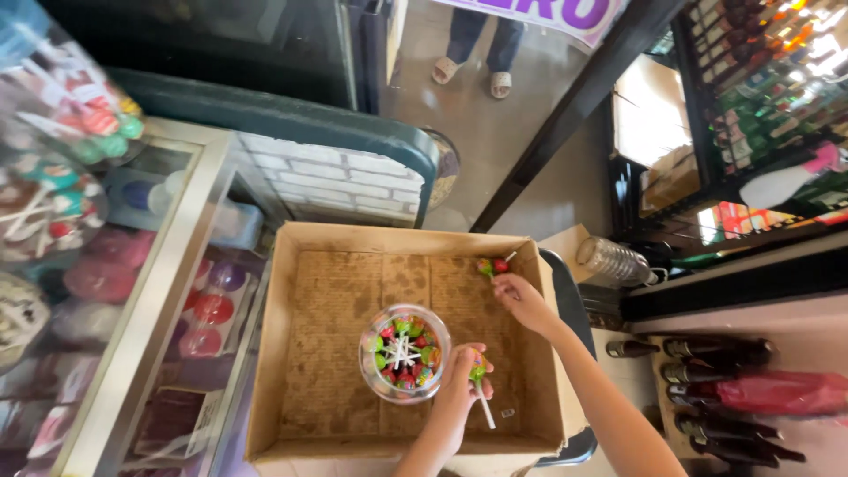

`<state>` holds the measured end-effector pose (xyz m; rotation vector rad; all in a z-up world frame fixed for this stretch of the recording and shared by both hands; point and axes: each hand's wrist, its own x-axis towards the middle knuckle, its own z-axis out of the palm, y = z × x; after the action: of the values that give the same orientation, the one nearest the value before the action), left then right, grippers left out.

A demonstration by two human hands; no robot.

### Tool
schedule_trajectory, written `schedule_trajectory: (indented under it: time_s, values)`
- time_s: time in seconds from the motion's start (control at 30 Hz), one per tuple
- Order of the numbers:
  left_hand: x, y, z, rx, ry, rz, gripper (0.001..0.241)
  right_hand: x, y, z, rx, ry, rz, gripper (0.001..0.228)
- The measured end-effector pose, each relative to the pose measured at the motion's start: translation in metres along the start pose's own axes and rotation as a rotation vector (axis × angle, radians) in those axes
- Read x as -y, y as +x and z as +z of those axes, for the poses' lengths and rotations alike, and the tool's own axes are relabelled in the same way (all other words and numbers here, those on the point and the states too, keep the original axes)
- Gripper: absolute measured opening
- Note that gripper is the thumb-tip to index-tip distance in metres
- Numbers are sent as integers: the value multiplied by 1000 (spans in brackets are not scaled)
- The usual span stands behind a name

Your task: The recorder is organizing individual lollipops from a large cardboard box into a smaller clear plastic container in a grocery store setting.

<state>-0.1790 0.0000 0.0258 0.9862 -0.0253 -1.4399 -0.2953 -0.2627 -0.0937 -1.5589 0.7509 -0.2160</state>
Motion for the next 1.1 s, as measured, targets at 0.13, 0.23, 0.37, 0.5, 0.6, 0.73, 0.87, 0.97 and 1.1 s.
schedule_trajectory:
  time_s: [0.13,0.23,0.37,0.5,0.6,0.73,0.87,0.97,1.1]
  values:
    - [-37,-18,-15,-66,105,170,32,-22,47,11,-236,-782,-147,51]
    - [-49,-22,-44,-131,95,360,24,-53,77,20,-258,-974,-264,62]
    - [-73,-36,-76,-237,154,610,15,-49,89,39,-327,-1119,-38,56]
    - [-85,-42,-89,-357,202,632,16,-71,84,41,-280,-1116,-15,67]
    - [-93,-33,-97,-478,432,672,27,-90,84,33,-297,-961,-123,44]
    - [-103,-26,-95,-598,964,651,51,-51,61,33,-200,-348,-62,41]
    - [-110,-26,-94,-611,1054,446,52,44,16,47,-136,-78,73,34]
    - [-104,-22,-99,-611,1023,470,45,114,-13,61,-74,-37,36,40]
    - [-86,-7,-107,-587,1006,601,37,178,-38,88,-9,-79,-42,43]
